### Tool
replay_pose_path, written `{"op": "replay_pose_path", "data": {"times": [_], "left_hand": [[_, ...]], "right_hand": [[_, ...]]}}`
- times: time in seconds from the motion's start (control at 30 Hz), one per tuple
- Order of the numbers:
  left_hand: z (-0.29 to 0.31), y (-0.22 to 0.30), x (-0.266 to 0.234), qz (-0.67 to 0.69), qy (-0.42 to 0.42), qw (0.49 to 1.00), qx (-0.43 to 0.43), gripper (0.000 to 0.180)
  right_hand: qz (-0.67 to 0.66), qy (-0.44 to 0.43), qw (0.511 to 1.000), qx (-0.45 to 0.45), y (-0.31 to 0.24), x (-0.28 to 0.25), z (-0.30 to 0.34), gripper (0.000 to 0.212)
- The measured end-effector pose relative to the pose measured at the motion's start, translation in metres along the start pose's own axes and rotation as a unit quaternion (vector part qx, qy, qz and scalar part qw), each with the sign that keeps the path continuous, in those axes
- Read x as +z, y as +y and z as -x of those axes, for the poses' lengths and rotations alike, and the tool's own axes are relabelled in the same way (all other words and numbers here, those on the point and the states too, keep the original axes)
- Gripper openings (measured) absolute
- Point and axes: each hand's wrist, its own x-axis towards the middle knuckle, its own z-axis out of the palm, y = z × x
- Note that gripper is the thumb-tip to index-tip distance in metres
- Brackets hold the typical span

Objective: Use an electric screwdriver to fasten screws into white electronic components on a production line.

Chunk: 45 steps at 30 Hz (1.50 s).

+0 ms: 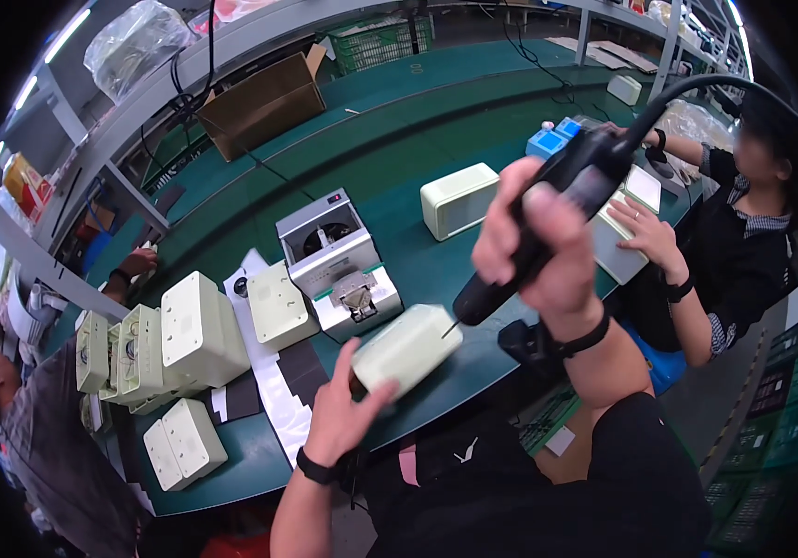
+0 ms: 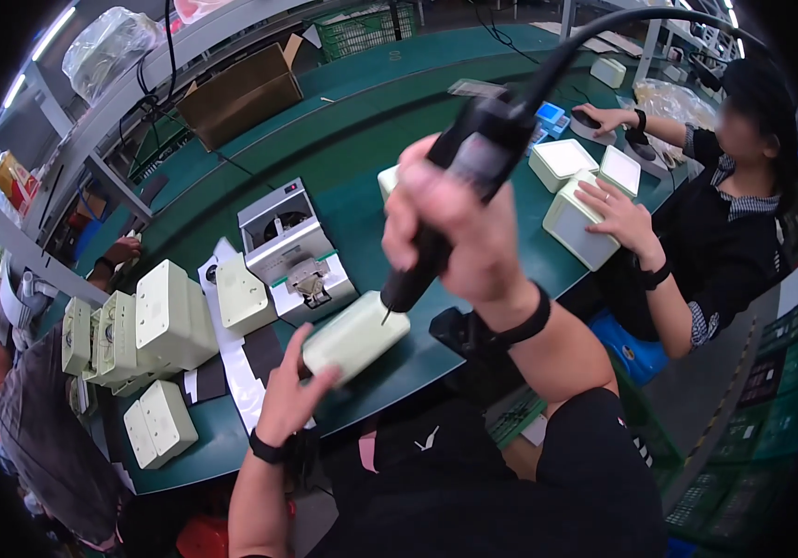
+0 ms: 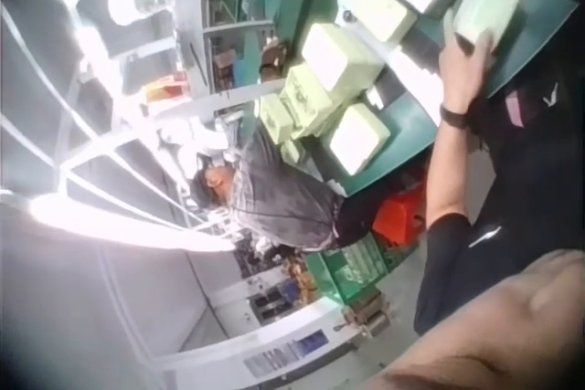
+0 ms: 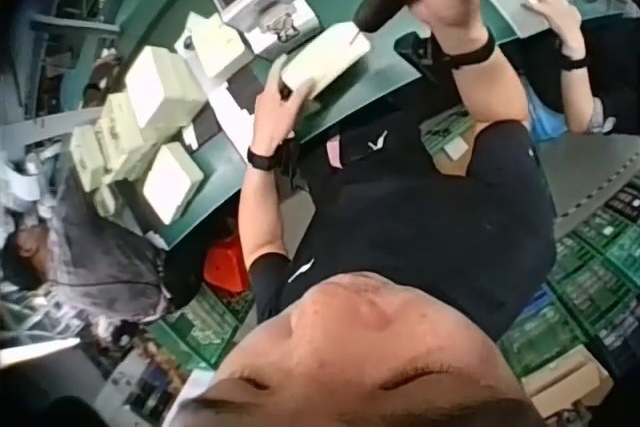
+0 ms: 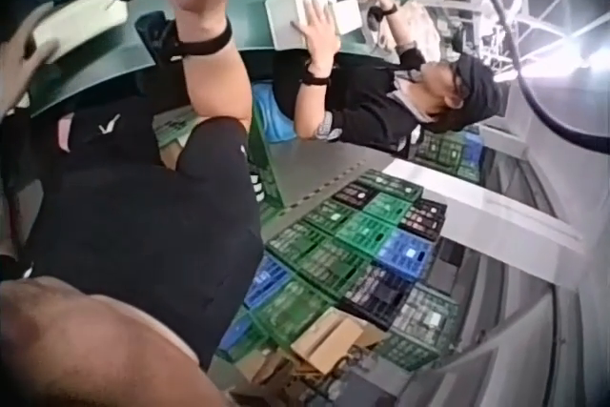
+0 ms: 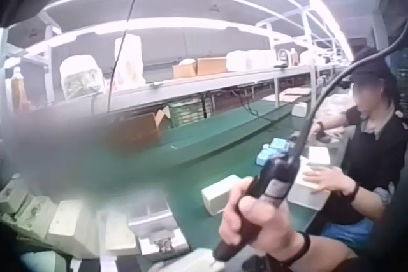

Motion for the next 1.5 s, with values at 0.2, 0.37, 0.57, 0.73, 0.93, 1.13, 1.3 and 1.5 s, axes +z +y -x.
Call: {"op": "replay_pose_path", "data": {"times": [0.2,0.37,0.57,0.73,0.93,1.13,1.3,1.5], "left_hand": [[-0.024,0.024,0.024,-0.183,0.043,0.981,0.041,0.065],[-0.024,0.05,0.045,-0.186,0.136,0.926,0.3,0.066],[-0.095,0.083,0.085,-0.206,0.181,0.913,0.303,0.072],[-0.144,0.106,0.102,-0.23,0.337,0.873,0.267,0.078],[-0.072,0.072,0.048,-0.124,0.327,0.864,0.362,0.077],[-0.012,-0.002,-0.074,-0.192,0.658,0.713,0.146,0.083],[-0.011,-0.051,-0.11,-0.232,0.648,0.725,-0.009,0.087],[-0.002,-0.072,-0.125,-0.185,0.629,0.754,0.038,0.077]], "right_hand": [[-0.025,0.014,0.999,-0.035,-0.037,-0.029,0.013,0.025],[0.081,0.037,0.995,-0.04,-0.06,-0.053,0.054,0.033],[0.065,0.011,0.998,-0.012,-0.061,-0.061,0.078,0.038],[0.046,0.012,0.998,0.032,-0.047,-0.041,0.076,0.044],[0.077,0.012,0.996,0.048,-0.037,-0.04,0.093,0.054],[0.081,0.003,0.994,0.074,-0.011,-0.052,0.09,0.049],[0.048,-0.026,0.992,0.111,0.021,-0.018,0.073,0.049],[0.041,-0.065,0.987,0.138,0.033,0.01,0.069,0.05]]}}
